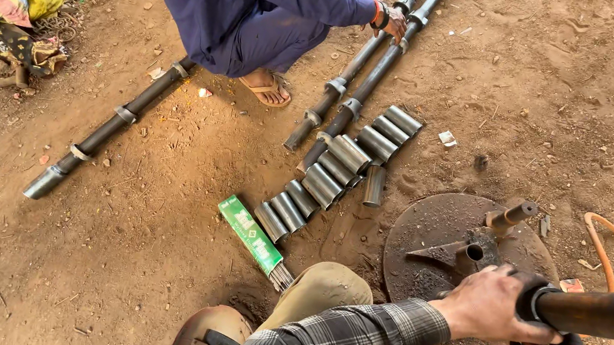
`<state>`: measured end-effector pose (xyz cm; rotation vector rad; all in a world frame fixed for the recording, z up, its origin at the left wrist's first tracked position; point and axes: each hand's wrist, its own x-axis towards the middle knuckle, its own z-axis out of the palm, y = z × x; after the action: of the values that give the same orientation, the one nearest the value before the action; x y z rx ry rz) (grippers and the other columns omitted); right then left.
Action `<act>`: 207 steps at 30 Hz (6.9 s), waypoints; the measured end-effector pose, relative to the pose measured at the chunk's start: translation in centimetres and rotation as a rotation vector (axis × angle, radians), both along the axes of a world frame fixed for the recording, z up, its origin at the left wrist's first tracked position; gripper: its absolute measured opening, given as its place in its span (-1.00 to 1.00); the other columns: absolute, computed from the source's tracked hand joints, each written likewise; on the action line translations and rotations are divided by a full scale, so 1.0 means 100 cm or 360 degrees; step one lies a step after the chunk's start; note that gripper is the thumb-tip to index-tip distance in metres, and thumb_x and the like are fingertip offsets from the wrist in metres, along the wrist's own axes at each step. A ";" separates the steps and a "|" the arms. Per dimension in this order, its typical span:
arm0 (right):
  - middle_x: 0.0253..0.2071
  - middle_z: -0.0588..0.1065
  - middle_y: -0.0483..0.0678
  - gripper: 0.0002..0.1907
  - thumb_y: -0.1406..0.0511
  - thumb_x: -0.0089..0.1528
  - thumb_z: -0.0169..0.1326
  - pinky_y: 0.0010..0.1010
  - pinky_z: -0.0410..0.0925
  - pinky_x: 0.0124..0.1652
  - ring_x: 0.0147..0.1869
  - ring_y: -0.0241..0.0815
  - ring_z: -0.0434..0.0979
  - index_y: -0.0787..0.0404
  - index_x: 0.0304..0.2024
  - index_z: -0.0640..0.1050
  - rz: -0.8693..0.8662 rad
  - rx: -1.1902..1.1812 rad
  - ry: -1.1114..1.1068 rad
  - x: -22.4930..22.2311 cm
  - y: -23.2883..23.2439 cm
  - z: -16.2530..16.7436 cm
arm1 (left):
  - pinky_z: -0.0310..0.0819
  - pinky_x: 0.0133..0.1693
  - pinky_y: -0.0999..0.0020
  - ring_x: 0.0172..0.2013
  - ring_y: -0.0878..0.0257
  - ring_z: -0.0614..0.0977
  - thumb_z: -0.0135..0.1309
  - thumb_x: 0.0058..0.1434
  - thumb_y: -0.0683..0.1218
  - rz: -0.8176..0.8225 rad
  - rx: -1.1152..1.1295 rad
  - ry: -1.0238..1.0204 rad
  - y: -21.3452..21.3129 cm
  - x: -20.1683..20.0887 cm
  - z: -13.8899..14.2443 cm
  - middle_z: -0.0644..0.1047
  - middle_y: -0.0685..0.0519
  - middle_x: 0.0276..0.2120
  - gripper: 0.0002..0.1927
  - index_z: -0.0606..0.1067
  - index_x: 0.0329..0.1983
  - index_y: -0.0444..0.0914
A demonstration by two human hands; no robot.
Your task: The person welds metal pipe sections together using a welding torch. They hold the pipe steady with one hand while applying the torch with the other, creating sparks. Another person in the background also works on similar pipe sections.
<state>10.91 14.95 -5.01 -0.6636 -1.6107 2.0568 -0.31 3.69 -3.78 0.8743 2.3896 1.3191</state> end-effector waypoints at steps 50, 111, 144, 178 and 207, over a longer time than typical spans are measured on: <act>0.13 0.49 0.19 -0.44 0.65 0.20 -0.09 -0.29 0.44 0.17 0.19 -0.08 0.56 0.53 0.29 0.32 0.0322 0.0134 0.0152 -0.003 0.059 -0.050 | 0.53 0.04 -0.12 -0.02 -0.14 0.59 -0.15 -0.03 0.67 0.0024 -0.0115 0.0250 0.021 -0.003 -0.029 0.55 -0.25 -0.11 0.11 0.51 0.19 -0.30; 0.21 0.46 0.28 -0.54 0.49 0.41 -0.01 -0.10 0.36 0.30 0.40 0.08 0.51 0.51 0.36 0.32 0.0258 0.0171 0.0183 0.003 0.038 0.001 | 0.52 0.12 -0.15 -0.01 -0.13 0.62 -0.03 0.20 0.41 -0.0019 0.0292 0.0108 0.014 0.006 -0.006 0.57 -0.25 -0.06 -0.05 0.31 0.51 -0.25; 0.20 0.47 0.38 -0.59 0.56 0.40 0.09 -0.07 0.45 0.32 0.32 0.15 0.56 0.60 0.28 0.38 -0.0024 0.0157 0.0498 -0.006 0.001 0.020 | 0.50 0.13 -0.07 0.00 -0.08 0.60 -0.20 0.17 0.60 0.0070 0.0366 0.0356 0.024 0.004 -0.024 0.55 -0.21 -0.04 0.10 0.34 0.46 -0.32; 0.37 0.32 0.25 -0.19 0.55 0.16 -0.16 -0.04 0.30 0.40 0.45 0.10 0.39 0.40 0.52 0.14 0.0318 -0.0180 0.0295 -0.017 0.022 0.021 | 0.44 0.22 -0.12 0.08 -0.11 0.57 -0.04 0.25 0.47 0.0053 0.0417 0.0222 0.006 0.007 -0.001 0.52 -0.27 0.02 -0.07 0.35 0.39 -0.33; 0.12 0.46 -0.02 -0.65 0.15 0.50 -0.06 -0.04 0.32 0.13 0.15 -0.08 0.47 0.17 0.25 0.33 0.0178 -0.0254 0.0052 -0.027 0.076 -0.029 | 0.46 0.15 0.01 0.11 -0.15 0.56 0.17 0.22 0.30 -0.0031 0.0421 0.0033 -0.005 -0.001 -0.009 0.51 -0.25 0.02 -0.17 0.37 0.42 -0.25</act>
<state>8.24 22.51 -7.88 -0.6019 -1.5080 2.2834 -0.44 3.17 -4.64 0.9806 2.2477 1.6525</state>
